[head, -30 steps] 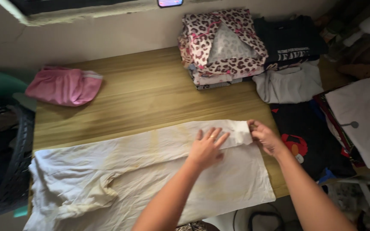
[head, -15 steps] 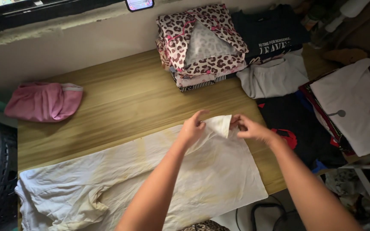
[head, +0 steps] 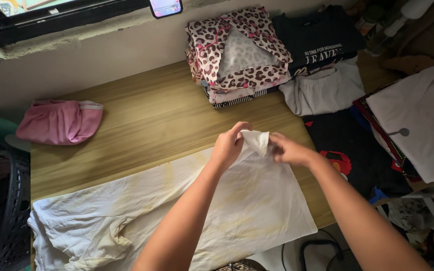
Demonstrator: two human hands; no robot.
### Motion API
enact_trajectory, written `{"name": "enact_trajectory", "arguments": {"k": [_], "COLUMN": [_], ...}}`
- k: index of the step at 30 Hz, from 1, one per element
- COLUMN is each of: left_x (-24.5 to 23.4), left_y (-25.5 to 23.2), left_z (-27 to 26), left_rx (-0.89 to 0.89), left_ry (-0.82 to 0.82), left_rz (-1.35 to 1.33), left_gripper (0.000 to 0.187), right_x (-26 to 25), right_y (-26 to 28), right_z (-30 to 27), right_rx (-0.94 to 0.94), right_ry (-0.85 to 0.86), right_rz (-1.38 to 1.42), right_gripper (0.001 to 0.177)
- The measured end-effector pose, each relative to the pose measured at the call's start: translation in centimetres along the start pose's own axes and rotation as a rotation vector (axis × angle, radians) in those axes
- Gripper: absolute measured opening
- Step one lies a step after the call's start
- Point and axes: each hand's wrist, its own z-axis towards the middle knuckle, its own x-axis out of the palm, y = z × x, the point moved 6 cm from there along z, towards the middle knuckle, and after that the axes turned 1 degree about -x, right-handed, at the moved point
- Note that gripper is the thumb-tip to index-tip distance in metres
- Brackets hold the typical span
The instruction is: Fold a white t-shirt and a grey t-shirt on a wooden table.
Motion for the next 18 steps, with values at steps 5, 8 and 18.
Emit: {"name": "enact_trajectory", "arguments": {"k": [5, 8, 18], "left_x": [0.0, 0.0, -0.3], "left_y": [-0.7, -1.0, -2.0], "left_z": [1.1, 1.7, 3.3], "left_rx": [0.104, 0.121, 0.163], "left_ry": [0.022, 0.1, 0.173], "left_rz": [0.265, 0.409, 0.512], "left_gripper": [0.021, 0.015, 0.031], "right_x": [0.1, -1.1, -1.6], "right_y": [2.0, 0.1, 5.6], "right_z": [-0.4, 0.6, -1.5], "right_rx": [-0.264, -0.195, -0.215], "right_ry": [-0.206, -0.422, -0.459], "right_rz": [-0.302, -0.222, -0.119], "right_gripper": [0.078, 0.048, 0.042]}}
